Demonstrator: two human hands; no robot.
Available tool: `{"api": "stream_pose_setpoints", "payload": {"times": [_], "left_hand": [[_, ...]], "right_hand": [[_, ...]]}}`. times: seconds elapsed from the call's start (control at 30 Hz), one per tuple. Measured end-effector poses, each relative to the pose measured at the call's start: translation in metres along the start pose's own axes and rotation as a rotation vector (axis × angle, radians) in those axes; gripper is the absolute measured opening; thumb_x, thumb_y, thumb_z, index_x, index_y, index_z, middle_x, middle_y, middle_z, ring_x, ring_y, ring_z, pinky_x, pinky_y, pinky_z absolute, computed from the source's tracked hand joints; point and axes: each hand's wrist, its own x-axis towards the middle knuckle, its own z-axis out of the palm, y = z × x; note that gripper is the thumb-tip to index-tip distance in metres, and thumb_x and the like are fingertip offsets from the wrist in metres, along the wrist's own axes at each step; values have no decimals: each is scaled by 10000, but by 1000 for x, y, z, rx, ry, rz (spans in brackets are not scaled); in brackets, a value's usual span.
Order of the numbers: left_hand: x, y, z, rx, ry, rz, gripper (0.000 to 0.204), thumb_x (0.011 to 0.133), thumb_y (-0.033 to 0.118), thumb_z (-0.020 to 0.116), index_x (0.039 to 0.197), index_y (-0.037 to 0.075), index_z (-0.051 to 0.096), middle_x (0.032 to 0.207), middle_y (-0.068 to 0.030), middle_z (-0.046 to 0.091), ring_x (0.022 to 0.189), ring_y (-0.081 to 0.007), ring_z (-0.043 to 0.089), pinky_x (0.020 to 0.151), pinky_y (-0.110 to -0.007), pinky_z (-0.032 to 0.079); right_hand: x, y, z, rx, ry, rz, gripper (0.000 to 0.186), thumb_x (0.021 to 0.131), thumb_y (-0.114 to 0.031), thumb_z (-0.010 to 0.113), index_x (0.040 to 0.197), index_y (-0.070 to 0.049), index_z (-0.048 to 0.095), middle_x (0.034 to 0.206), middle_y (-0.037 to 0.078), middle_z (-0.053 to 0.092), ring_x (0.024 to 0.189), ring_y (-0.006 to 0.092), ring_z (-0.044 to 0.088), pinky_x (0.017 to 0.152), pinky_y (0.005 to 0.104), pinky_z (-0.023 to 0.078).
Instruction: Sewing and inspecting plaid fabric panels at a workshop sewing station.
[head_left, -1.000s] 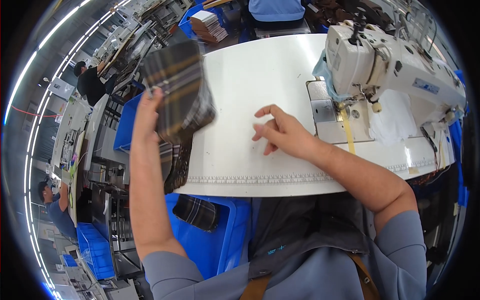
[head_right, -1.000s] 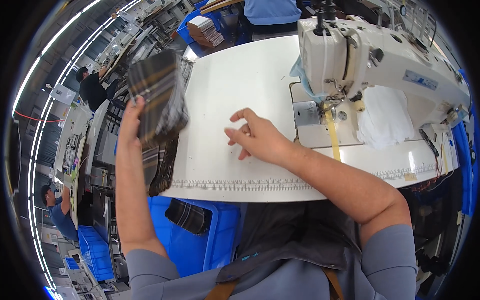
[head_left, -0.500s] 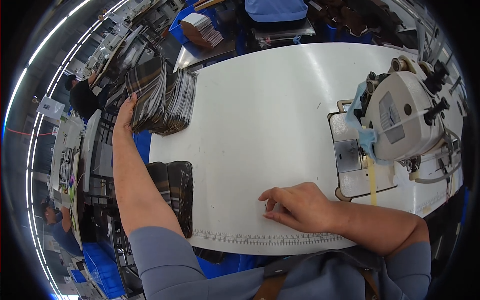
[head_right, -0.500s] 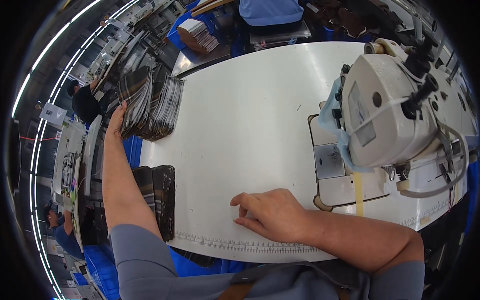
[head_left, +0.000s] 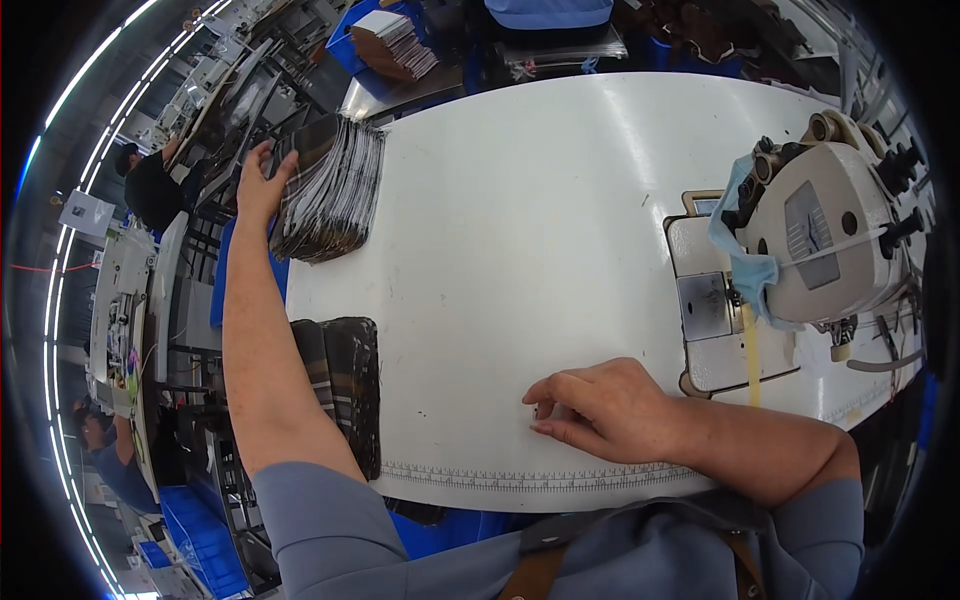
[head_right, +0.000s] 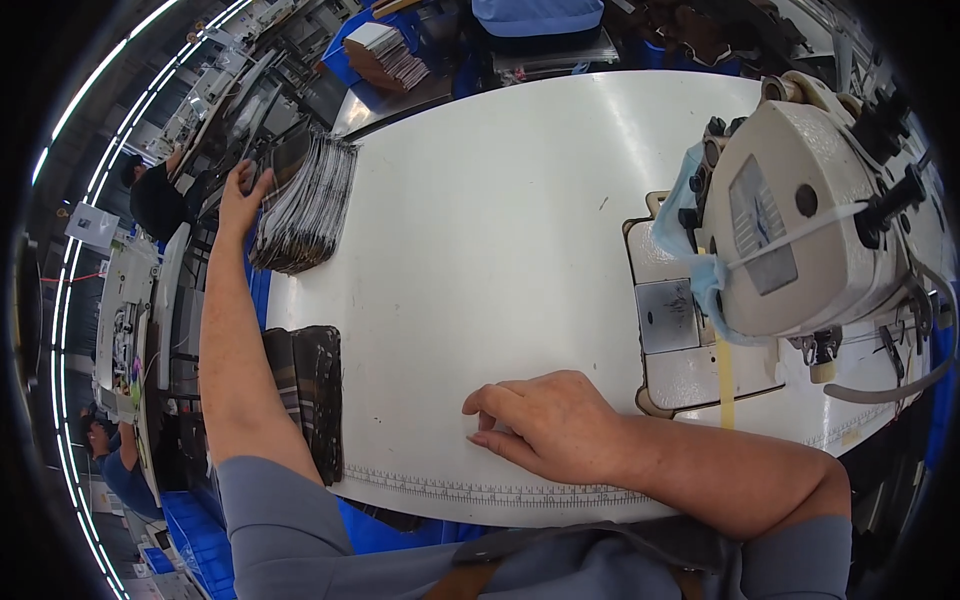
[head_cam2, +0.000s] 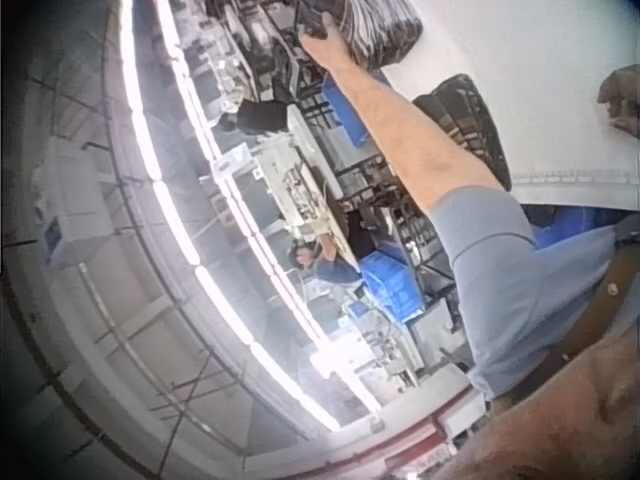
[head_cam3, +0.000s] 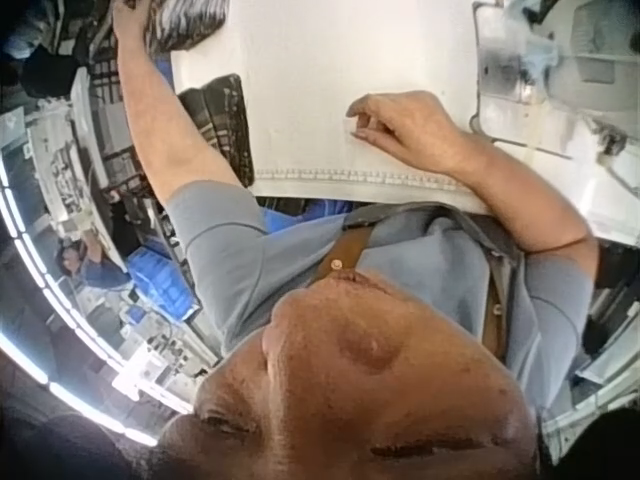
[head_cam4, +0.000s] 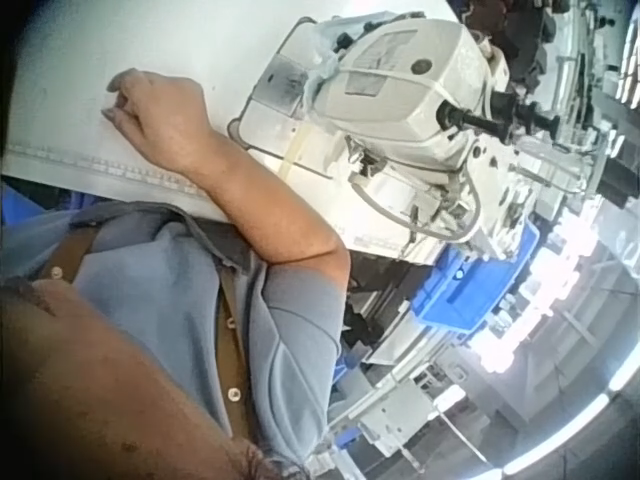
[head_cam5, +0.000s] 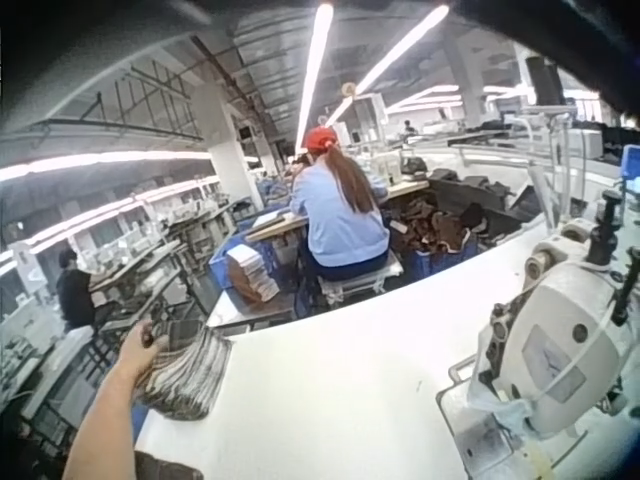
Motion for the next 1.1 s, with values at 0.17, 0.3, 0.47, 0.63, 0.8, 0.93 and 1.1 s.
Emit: {"api": "stream_pose_setpoints", "payload": {"times": [0.17,0.3,0.47,0.63,0.8,0.93,1.1], "left_hand": [[-40,72,51,78,-455,16,757,1008,653,386,1595,184,297,1684,-172,130,1567,-306,24,1243,-462,65],[-44,76,24,-237,-367,-55,730,989,532,565,1562,129,359,1583,-188,361,1481,-298,310,1203,-405,241],[-96,137,12,-420,118,35,395,954,315,701,1223,27,667,1185,-109,712,1132,-240,656,1014,-362,469],[-253,270,29,-408,-215,324,385,935,227,691,1262,29,645,1248,-152,682,1219,-294,612,1059,-363,437],[-388,311,33,-256,-456,435,549,987,224,555,1497,65,430,1506,-150,504,1492,-357,315,1218,-557,122],[-432,340,9,-209,-460,481,516,974,268,594,1444,74,508,1532,-140,476,1493,-363,317,1213,-564,139],[-441,359,13,-303,-473,469,460,943,253,647,1358,63,583,1507,-128,508,1452,-359,393,1205,-555,192]], "right_hand": [[-3,-1,-1,-14,16,-14,224,958,-243,645,1081,-59,617,875,81,715,748,252,706,646,391,537],[-6,-1,-2,-4,-1,-47,195,939,-219,654,1046,-57,635,870,73,714,769,261,702,674,396,539],[-10,4,6,-24,50,-129,172,925,-211,658,1030,-75,646,863,69,710,792,278,699,691,410,543],[-21,23,13,-246,199,-354,166,882,-192,684,978,-66,636,794,85,677,766,279,682,669,415,541],[-82,-7,-16,-638,201,-320,192,799,-228,715,830,-61,626,832,88,650,808,290,668,692,421,530],[-166,11,-73,-591,487,-204,190,789,-194,775,886,-71,667,847,88,644,816,290,661,725,427,528],[-233,34,-153,-838,749,135,191,814,-156,781,945,-36,709,876,117,676,777,304,682,707,390,549]]}}
